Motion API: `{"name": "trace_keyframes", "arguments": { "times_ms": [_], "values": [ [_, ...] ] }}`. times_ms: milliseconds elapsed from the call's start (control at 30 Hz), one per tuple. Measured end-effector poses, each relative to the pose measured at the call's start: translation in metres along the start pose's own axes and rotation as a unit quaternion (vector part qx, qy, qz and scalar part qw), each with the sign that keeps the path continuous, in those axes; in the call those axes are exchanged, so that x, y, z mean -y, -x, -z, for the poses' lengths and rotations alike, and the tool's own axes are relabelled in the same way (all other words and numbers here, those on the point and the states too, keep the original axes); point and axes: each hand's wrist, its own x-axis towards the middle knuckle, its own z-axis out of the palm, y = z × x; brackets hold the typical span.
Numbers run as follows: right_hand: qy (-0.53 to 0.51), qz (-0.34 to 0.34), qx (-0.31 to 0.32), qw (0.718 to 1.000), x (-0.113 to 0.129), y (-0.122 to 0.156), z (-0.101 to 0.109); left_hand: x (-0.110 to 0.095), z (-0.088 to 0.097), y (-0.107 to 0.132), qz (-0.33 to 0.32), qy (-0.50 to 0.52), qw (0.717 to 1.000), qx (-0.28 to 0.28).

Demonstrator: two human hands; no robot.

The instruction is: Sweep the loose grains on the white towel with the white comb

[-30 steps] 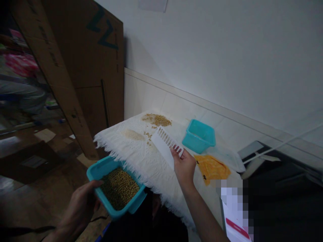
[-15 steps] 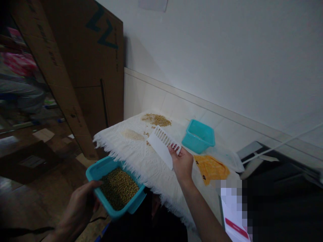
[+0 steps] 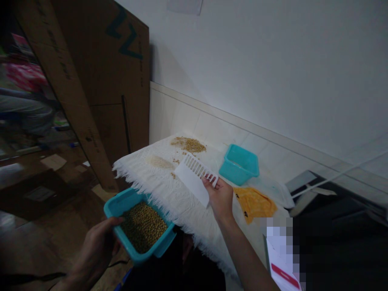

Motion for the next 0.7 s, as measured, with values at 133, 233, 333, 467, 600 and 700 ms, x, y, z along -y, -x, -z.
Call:
{"name": "trace_keyframes", "arguments": {
  "times_ms": [133,233,333,467,600,700],
  "values": [
    [-0.008,-0.006,0.003,1.000,-0.004,0.006,0.003,-0.004,-0.004,0.005,0.005,-0.021,1.000,0.003],
    [-0.013,0.005,0.002,1.000,-0.003,0.014,0.003,-0.008,-0.007,0.007,-0.001,-0.020,1.000,-0.015],
    [-0.014,0.009,0.009,1.000,-0.001,0.018,0.001,-0.011,-0.010,0.009,-0.001,-0.020,1.000,-0.023],
    [-0.023,0.008,0.014,1.000,0.004,0.018,-0.004,-0.014,-0.011,0.011,-0.002,-0.027,0.999,-0.026],
    [-0.028,-0.002,0.026,0.999,0.006,0.014,-0.005,-0.013,-0.010,0.010,-0.002,-0.020,1.000,-0.021],
    [-0.027,-0.003,0.021,0.999,0.003,0.007,-0.001,-0.010,-0.008,0.008,-0.009,-0.016,1.000,-0.024]
  ]
}}
